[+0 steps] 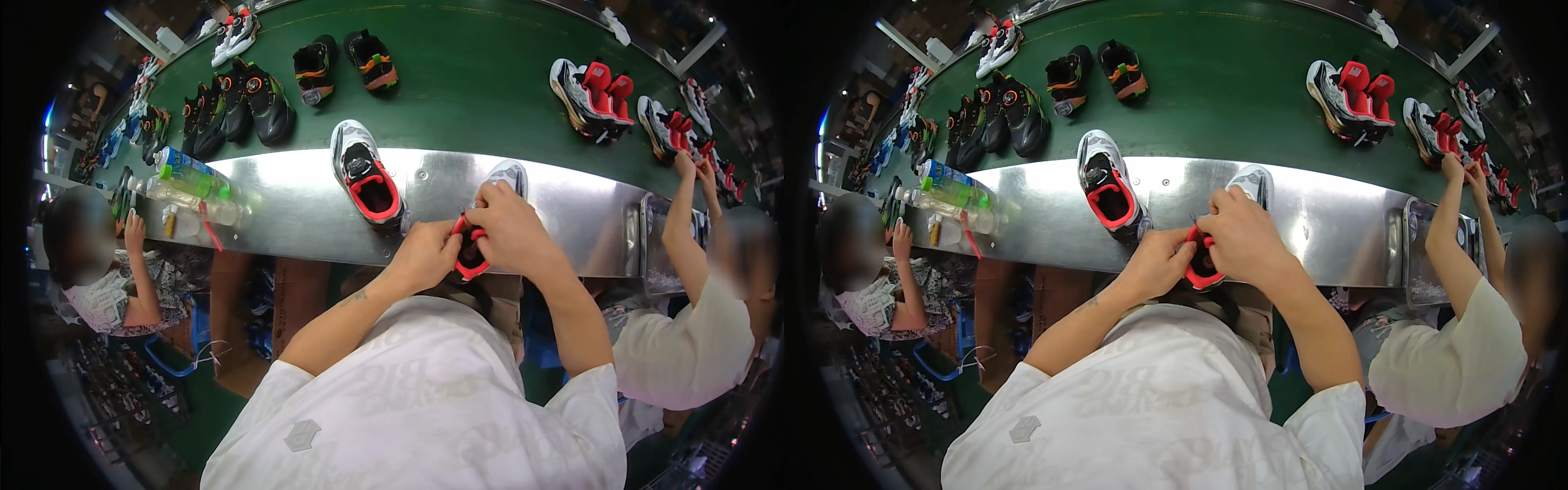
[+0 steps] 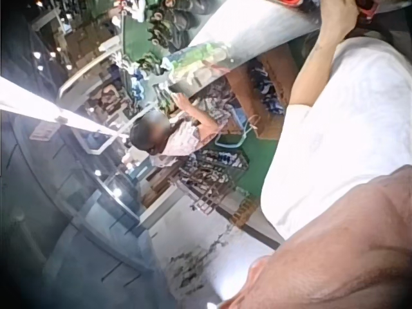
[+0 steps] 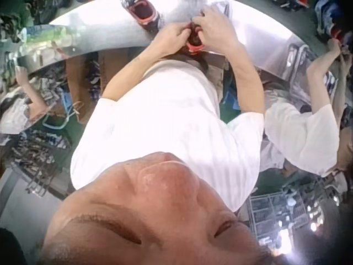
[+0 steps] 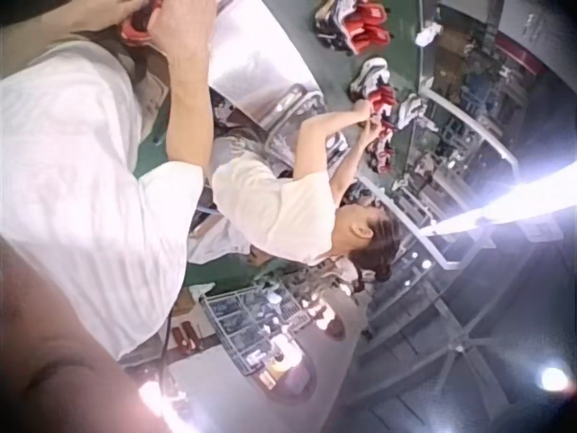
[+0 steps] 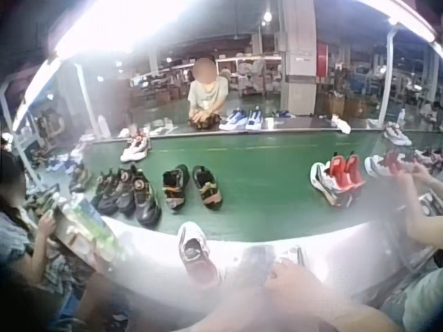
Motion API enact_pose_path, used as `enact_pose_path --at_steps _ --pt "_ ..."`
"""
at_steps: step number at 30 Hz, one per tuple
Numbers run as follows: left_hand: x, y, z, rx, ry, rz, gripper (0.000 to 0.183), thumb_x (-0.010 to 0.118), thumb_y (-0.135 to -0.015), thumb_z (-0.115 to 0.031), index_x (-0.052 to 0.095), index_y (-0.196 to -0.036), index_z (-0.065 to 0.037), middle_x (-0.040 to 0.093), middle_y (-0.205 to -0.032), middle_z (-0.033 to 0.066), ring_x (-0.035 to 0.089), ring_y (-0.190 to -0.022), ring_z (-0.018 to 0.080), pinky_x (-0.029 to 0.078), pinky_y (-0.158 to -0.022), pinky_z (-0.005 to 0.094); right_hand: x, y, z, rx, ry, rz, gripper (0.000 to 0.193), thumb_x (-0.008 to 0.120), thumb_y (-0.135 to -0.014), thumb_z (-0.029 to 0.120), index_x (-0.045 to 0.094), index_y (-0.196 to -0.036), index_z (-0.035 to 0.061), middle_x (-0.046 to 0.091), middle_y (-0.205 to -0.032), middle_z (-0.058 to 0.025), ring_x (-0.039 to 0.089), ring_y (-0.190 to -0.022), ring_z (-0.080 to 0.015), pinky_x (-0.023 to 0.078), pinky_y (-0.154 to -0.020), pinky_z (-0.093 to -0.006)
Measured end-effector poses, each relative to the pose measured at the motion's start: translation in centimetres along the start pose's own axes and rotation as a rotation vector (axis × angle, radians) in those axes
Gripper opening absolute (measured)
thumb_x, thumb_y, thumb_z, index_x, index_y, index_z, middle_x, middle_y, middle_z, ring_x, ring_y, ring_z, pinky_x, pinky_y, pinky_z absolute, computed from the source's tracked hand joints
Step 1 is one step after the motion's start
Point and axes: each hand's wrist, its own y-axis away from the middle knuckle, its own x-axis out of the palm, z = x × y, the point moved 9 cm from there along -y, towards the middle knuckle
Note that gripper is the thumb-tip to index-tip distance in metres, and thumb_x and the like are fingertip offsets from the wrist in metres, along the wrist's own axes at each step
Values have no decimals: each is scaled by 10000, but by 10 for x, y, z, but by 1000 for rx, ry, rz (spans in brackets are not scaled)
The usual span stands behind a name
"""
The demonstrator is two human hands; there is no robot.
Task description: The person repeatedly picks up shoes from a conveyor belt and tightens the dial lacing system on each shoe. They handle multiple pairs of different colored sneakers, rotating the dial to tighten the laces, then placing the shoes back on the belt.
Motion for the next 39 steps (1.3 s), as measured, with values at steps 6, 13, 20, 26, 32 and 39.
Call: enact_pose_path --at_steps 6,13,20,26,32,39 --pt "-43 10 -75 389 -347 -308 343 685 -890 -58 692 -1217 46 714 -1129 284 703 -1045 466 566 -913 493 -36 41 3 70 -170 -399 682 837 -785 109 597 -1418 26 620 -1342 -206 587 -1260 -417 531 -1040 -487" --pt "18 -35 -96 543 -382 210 420 628 -778 70 743 -1179 32 695 -1322 178 668 -1216 423 559 -1016 477 51 84 -39 640 -536 -169 391 735 -991 365 656 -1097 -3 736 -864 -222 734 -827 -447 568 -774 -522" --pt "40 -17 -91 731 -787 108 145 733 -734 -100 750 -836 2 653 -1119 161 579 -1183 349 425 -1089 483 86 101 -46 691 -1058 -304 296 602 -1122 266 634 -1102 -27 717 -852 -150 721 -679 -233 555 -637 -396" --pt "40 -12 -108 827 -731 56 448 725 -771 -32 706 -1216 23 616 -1341 218 571 -1321 375 374 -1204 595 60 90 -19 519 -753 -192 266 594 -1091 254 654 -1162 5 730 -1038 -251 665 -1004 -515 541 -872 -523" --pt "-23 14 -37 336 -83 -528 667 816 -881 -78 557 -1496 -49 610 -1505 229 662 -1291 362 535 -1080 404 19 88 -31 390 -407 91 227 592 -1052 202 657 -1183 28 712 -1069 -258 678 -1013 -479 544 -862 -549" --pt "-1 4 -15 23 -5 -206 476 780 -904 -76 707 -1372 -31 795 -1045 199 764 -866 301 585 -793 394 -44 14 12 -97 -204 8 234 664 -1014 91 675 -1244 50 710 -1145 -156 706 -975 -354 583 -864 -459"
